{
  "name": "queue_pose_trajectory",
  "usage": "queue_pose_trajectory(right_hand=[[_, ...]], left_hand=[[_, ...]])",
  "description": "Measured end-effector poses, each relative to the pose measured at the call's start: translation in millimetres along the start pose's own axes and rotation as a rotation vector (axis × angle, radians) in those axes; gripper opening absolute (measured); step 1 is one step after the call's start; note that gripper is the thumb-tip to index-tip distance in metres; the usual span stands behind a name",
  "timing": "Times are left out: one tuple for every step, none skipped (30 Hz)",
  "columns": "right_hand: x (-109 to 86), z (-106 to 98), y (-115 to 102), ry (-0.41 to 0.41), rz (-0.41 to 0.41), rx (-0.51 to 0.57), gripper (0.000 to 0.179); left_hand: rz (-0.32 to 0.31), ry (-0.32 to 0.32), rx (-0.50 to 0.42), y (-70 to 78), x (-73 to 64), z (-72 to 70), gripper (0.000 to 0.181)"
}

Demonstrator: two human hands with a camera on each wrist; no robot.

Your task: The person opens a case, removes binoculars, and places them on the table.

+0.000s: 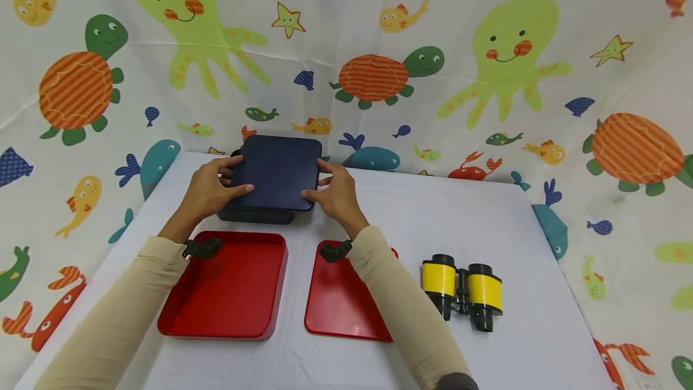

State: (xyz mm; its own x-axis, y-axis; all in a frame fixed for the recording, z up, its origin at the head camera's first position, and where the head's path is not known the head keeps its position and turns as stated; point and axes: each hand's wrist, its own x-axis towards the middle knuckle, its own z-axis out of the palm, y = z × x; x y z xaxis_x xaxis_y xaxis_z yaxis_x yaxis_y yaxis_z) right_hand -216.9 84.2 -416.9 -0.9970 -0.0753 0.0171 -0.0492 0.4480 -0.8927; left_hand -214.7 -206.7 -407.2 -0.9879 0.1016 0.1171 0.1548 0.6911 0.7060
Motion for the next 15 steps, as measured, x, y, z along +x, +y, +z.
queue_pose_trajectory(right_hand=[[-0.9, -2.7, 1.5, 0.004, -0.001, 0.000, 0.086], [-1.7, -5.3, 3.1, 0.006, -0.002, 0.000, 0.085], [-2.6, -7.7, 4.7, 0.008, -0.003, -0.001, 0.085], [-3.8, -10.3, 6.2, 0.008, -0.006, 0.002, 0.085], [-5.0, -12.9, 7.5, 0.010, -0.007, 0.003, 0.085], [-6.1, -15.6, 8.8, 0.012, -0.008, 0.005, 0.085], [-7.1, -18.4, 10.3, 0.015, -0.007, 0.011, 0.085], [-7.9, -21.2, 11.9, 0.018, -0.005, 0.014, 0.085], [-8.5, -24.2, 13.7, 0.019, -0.001, 0.016, 0.086], [-9.2, -27.2, 15.6, 0.020, 0.003, 0.019, 0.086], [-9.6, -30.1, 17.4, 0.022, 0.009, 0.023, 0.086], [-10.2, -33.3, 19.5, 0.023, 0.011, 0.026, 0.086], [-10.9, -36.4, 21.5, 0.023, 0.014, 0.028, 0.086], [-11.7, -39.6, 23.6, 0.023, 0.018, 0.027, 0.086], [-12.4, -42.8, 25.8, 0.022, 0.020, 0.025, 0.086]], left_hand=[[0.006, 0.002, -0.006, 1.7, 0.2, 2.5, 0.079], [0.010, 0.005, -0.011, 3.5, 0.4, 5.3, 0.079], [0.013, 0.011, -0.017, 5.3, 0.6, 8.0, 0.079], [0.017, 0.014, -0.020, 6.6, 1.0, 10.9, 0.079], [0.022, 0.018, -0.025, 8.5, 1.3, 13.7, 0.079], [0.027, 0.022, -0.030, 10.3, 1.6, 16.3, 0.079], [0.033, 0.026, -0.034, 12.2, 2.3, 19.1, 0.079], [0.039, 0.029, -0.036, 14.6, 2.7, 21.4, 0.078], [0.045, 0.031, -0.037, 16.9, 3.2, 23.7, 0.078], [0.050, 0.031, -0.041, 19.6, 3.8, 26.0, 0.078], [0.055, 0.033, -0.047, 22.6, 4.3, 28.3, 0.078], [0.058, 0.036, -0.049, 25.8, 4.8, 30.8, 0.078], [0.060, 0.037, -0.051, 29.1, 5.4, 33.6, 0.077], [0.065, 0.038, -0.051, 32.0, 5.8, 36.5, 0.077], [0.068, 0.039, -0.059, 35.0, 6.2, 39.6, 0.077]])
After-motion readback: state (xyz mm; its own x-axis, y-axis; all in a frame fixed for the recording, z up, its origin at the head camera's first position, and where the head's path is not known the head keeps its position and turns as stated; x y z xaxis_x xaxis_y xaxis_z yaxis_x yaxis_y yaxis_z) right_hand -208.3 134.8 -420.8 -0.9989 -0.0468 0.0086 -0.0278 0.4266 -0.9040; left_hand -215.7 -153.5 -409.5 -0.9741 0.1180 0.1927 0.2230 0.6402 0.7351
